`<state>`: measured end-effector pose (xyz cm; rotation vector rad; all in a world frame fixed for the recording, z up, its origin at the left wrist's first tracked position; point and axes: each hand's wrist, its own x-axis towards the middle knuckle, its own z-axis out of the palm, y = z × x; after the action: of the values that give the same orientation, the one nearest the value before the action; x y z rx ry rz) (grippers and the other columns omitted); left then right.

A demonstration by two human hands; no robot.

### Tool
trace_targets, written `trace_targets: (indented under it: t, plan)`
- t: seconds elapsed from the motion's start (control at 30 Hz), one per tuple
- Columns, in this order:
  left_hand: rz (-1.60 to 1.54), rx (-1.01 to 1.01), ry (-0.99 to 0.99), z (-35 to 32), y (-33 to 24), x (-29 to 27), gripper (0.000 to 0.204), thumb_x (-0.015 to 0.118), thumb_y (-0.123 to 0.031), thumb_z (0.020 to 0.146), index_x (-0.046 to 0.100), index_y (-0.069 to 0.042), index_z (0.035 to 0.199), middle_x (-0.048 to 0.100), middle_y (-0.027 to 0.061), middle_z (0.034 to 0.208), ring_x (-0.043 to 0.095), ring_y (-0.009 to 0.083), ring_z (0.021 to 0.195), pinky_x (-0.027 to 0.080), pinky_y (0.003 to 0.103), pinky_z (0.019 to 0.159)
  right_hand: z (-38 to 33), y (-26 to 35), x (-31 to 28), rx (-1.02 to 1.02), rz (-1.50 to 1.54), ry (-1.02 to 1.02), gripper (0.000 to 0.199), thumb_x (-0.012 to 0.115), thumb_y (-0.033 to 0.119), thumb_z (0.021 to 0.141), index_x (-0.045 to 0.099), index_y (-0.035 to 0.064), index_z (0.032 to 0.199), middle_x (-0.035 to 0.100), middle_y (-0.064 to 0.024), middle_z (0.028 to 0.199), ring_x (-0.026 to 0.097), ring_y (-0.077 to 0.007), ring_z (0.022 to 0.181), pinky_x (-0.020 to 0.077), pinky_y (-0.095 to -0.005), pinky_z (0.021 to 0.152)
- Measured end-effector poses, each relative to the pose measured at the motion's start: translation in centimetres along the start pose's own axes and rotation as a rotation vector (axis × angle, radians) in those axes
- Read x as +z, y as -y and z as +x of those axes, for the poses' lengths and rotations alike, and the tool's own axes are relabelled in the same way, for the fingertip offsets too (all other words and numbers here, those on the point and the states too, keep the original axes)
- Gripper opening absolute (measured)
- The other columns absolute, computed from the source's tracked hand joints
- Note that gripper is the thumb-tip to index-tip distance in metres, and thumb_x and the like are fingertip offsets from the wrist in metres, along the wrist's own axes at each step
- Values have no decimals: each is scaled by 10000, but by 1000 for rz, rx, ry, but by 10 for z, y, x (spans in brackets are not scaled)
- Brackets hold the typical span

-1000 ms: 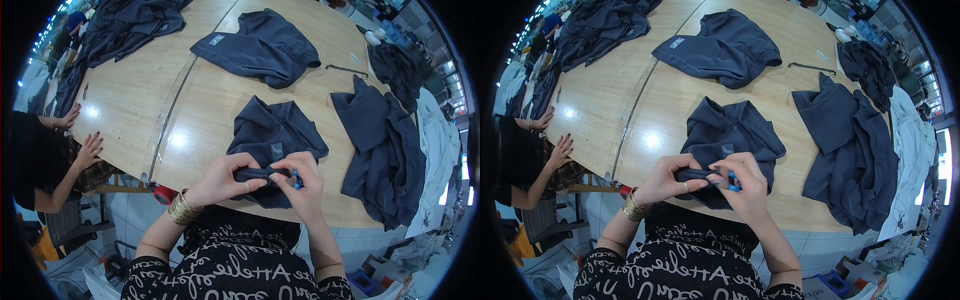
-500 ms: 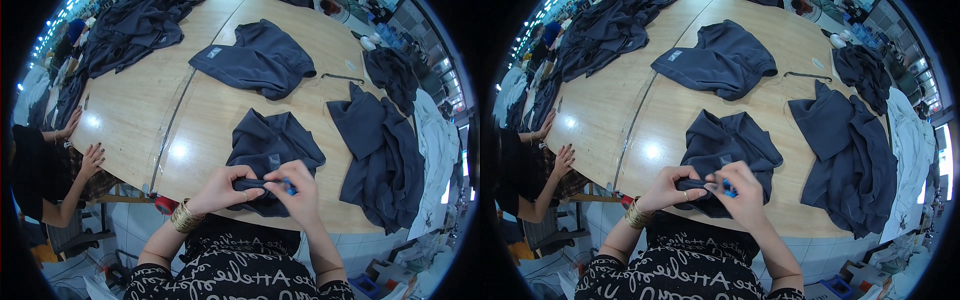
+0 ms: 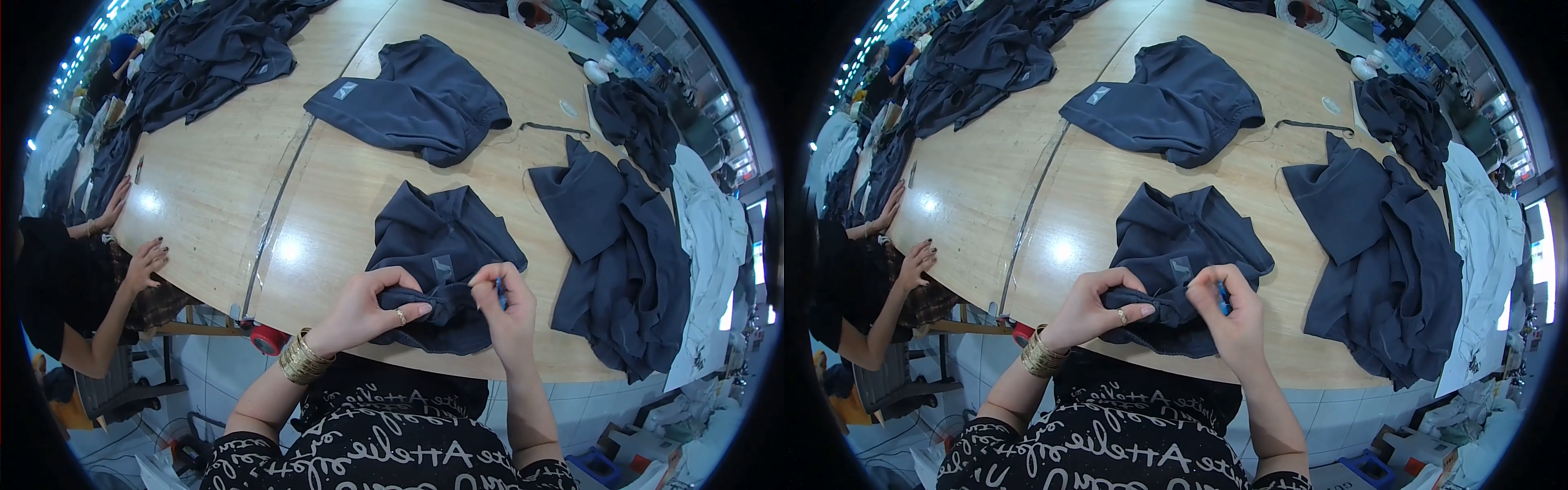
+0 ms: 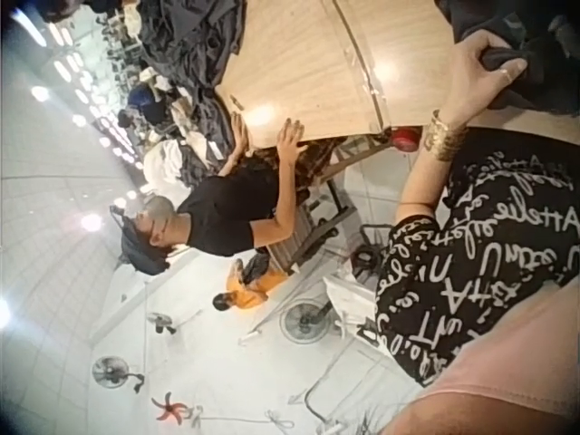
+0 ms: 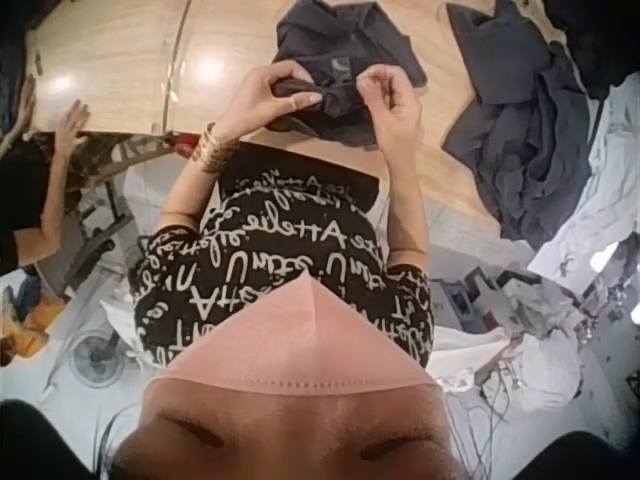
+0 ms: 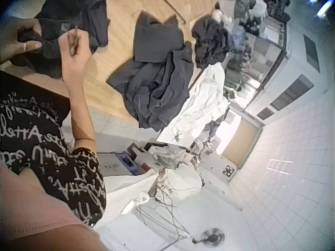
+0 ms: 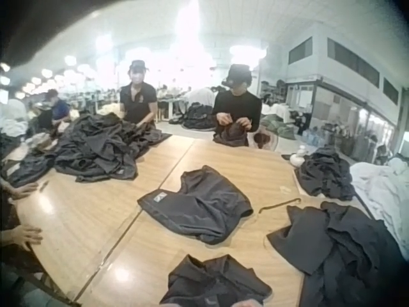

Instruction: Trim loose threads from a pair of shorts using nippers and inspect the garment for quality.

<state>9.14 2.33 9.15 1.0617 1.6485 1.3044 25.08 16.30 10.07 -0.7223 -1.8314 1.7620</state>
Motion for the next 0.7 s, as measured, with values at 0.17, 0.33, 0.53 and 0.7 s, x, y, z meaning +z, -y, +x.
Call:
trace_targets:
  t: [0.17,0.33,0.53,0.7]
  plan:
    - [-11,-1,-17,0,0,-1,220,745,-174,775,633,-17,880,624,35,764,591,96,694,462,238,631,-8,8,-6,-177,-517,124,274,733,201,777,584,55,956,552,-42,703,511,-135,620,408,-257,562]
    - [-48,22,-33,0,-5,0,191,730,-133,772,633,-12,884,623,46,799,588,104,706,460,236,646,-14,7,-4,-382,-747,79,211,719,195,765,604,41,850,565,-63,691,525,-209,604,395,-299,554]
    - [-65,5,-30,-3,-5,2,189,725,-126,770,632,-4,880,622,48,806,589,109,712,461,237,652,-16,8,3,-460,-847,31,221,725,236,756,610,58,818,552,-57,666,508,-236,587,364,-332,539]
    - [-64,23,-41,-3,-3,3,194,727,-127,767,630,-3,879,622,44,805,587,104,711,459,235,649,-15,7,3,-481,-865,22,228,727,253,754,612,66,817,537,-48,656,497,-225,581,353,-333,538]
